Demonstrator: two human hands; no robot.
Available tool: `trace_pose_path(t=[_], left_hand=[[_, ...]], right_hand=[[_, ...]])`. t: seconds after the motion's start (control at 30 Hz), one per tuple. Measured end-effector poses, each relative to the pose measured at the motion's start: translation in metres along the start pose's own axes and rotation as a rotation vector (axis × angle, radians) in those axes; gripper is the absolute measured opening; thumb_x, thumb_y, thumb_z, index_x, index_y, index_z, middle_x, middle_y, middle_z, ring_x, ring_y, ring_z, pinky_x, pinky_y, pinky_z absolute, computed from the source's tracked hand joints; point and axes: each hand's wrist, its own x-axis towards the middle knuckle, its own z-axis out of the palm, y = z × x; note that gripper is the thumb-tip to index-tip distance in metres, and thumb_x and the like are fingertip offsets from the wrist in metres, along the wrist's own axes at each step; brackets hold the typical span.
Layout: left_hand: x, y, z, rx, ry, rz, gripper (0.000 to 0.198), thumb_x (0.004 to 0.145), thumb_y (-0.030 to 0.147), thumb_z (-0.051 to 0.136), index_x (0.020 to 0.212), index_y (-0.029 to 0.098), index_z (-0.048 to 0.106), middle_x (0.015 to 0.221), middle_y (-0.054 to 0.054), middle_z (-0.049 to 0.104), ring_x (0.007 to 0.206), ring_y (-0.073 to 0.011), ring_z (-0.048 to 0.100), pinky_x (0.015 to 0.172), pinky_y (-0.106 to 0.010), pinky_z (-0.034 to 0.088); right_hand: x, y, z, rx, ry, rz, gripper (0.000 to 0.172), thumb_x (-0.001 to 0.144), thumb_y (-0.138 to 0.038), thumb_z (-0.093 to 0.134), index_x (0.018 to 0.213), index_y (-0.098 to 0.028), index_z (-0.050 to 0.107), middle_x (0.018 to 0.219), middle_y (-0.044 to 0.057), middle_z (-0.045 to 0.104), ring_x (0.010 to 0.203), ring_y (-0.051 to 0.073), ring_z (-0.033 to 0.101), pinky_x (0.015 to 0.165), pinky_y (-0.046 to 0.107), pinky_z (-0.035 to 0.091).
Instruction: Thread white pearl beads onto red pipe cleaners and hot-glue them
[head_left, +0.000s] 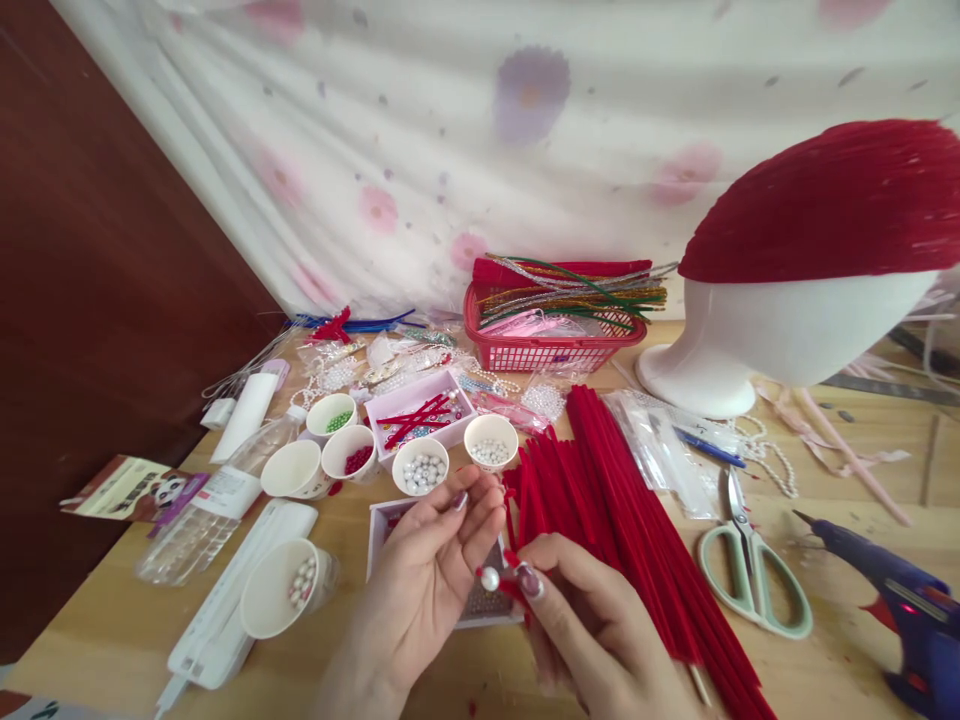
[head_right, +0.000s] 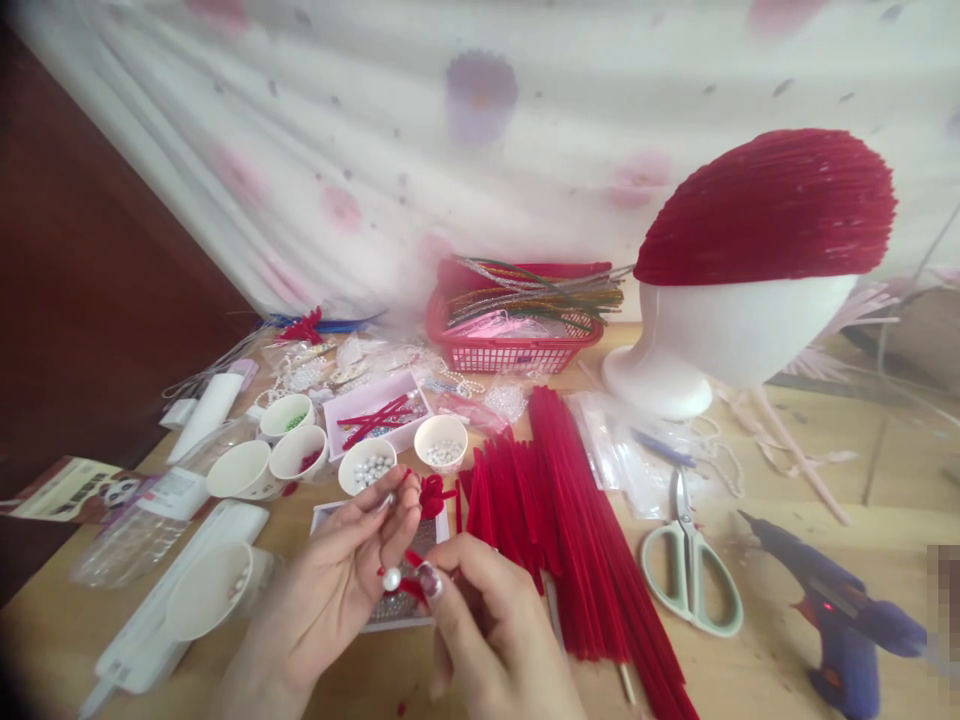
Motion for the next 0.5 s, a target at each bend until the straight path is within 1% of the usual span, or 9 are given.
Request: trace_pose_path(t=[0.03, 0.1, 0.13, 0.2, 0.27, 0.37, 0.5], left_hand=[[0.001, -0.001, -0.003, 0.009, -0.053, -0.004, 0.030, 0.096, -0.007, 0.044, 0.098, 0.009, 0.070, 0.088, -0.010, 0.082, 0.078, -0.0135, 0.079, 0.075, -0.022, 0.064], [0.002, -0.005, -0.009, 0.030, -0.177, -0.001, 0.010, 0.093, 0.005, 0.064, 0.098, 0.013, 0.069, 0.090, -0.010, 0.083, 0.078, -0.0168, 0.080, 0.074, -0.026, 0.065], [0.003, -0.007, -0.012, 0.041, -0.232, 0.002, 0.009, 0.089, 0.012, 0.074, 0.095, 0.015, 0.069, 0.091, -0.010, 0.084, 0.081, -0.0189, 0.080, 0.076, -0.028, 0.064], [0.003, -0.010, -0.017, 0.068, -0.294, -0.011, 0.023, 0.080, 0.025, 0.086, 0.091, 0.018, 0.067, 0.093, -0.010, 0.084, 0.086, -0.0220, 0.080, 0.078, -0.031, 0.063], [0.001, -0.012, -0.019, 0.086, -0.306, -0.040, 0.026, 0.078, 0.029, 0.088, 0.089, 0.019, 0.067, 0.094, -0.012, 0.084, 0.086, -0.0223, 0.079, 0.073, -0.029, 0.060], [-0.001, -0.014, -0.019, 0.089, -0.312, -0.077, 0.026, 0.077, 0.030, 0.088, 0.091, 0.020, 0.068, 0.093, -0.011, 0.084, 0.082, -0.0214, 0.078, 0.064, -0.026, 0.056], [0.000, -0.014, -0.016, 0.093, -0.309, -0.097, 0.025, 0.073, 0.029, 0.091, 0.088, 0.020, 0.073, 0.081, -0.005, 0.082, 0.077, -0.0206, 0.078, 0.064, -0.024, 0.056]], right_hand=[[0.000, -0.001, 0.001, -0.029, -0.009, 0.001, 0.049, 0.090, -0.067, 0.063, 0.080, -0.019, 0.067, 0.055, -0.005, 0.052, 0.043, 0.008, 0.045, 0.045, 0.022, 0.032], [-0.001, -0.003, 0.004, -0.057, -0.009, 0.009, 0.051, 0.089, -0.069, 0.062, 0.081, -0.019, 0.069, 0.053, -0.005, 0.053, 0.039, 0.007, 0.044, 0.043, 0.021, 0.032], [-0.001, -0.004, 0.006, -0.051, -0.005, 0.018, 0.052, 0.089, -0.070, 0.062, 0.081, -0.019, 0.069, 0.053, -0.004, 0.054, 0.037, 0.007, 0.043, 0.041, 0.021, 0.031], [0.000, -0.005, 0.008, -0.020, -0.005, 0.037, 0.053, 0.087, -0.071, 0.062, 0.081, -0.019, 0.068, 0.053, -0.004, 0.055, 0.036, 0.006, 0.041, 0.040, 0.019, 0.031], [0.001, -0.005, 0.010, -0.006, -0.011, 0.037, 0.053, 0.088, -0.070, 0.061, 0.078, -0.018, 0.065, 0.052, -0.004, 0.053, 0.038, 0.006, 0.041, 0.040, 0.019, 0.030], [0.003, -0.005, 0.012, -0.022, -0.011, -0.002, 0.049, 0.092, -0.063, 0.062, 0.073, -0.018, 0.062, 0.053, -0.004, 0.052, 0.042, 0.007, 0.040, 0.042, 0.019, 0.030], [0.002, -0.007, 0.013, 0.002, 0.021, 0.029, 0.046, 0.091, -0.061, 0.064, 0.072, -0.019, 0.062, 0.051, -0.005, 0.048, 0.040, 0.007, 0.038, 0.038, 0.020, 0.025]])
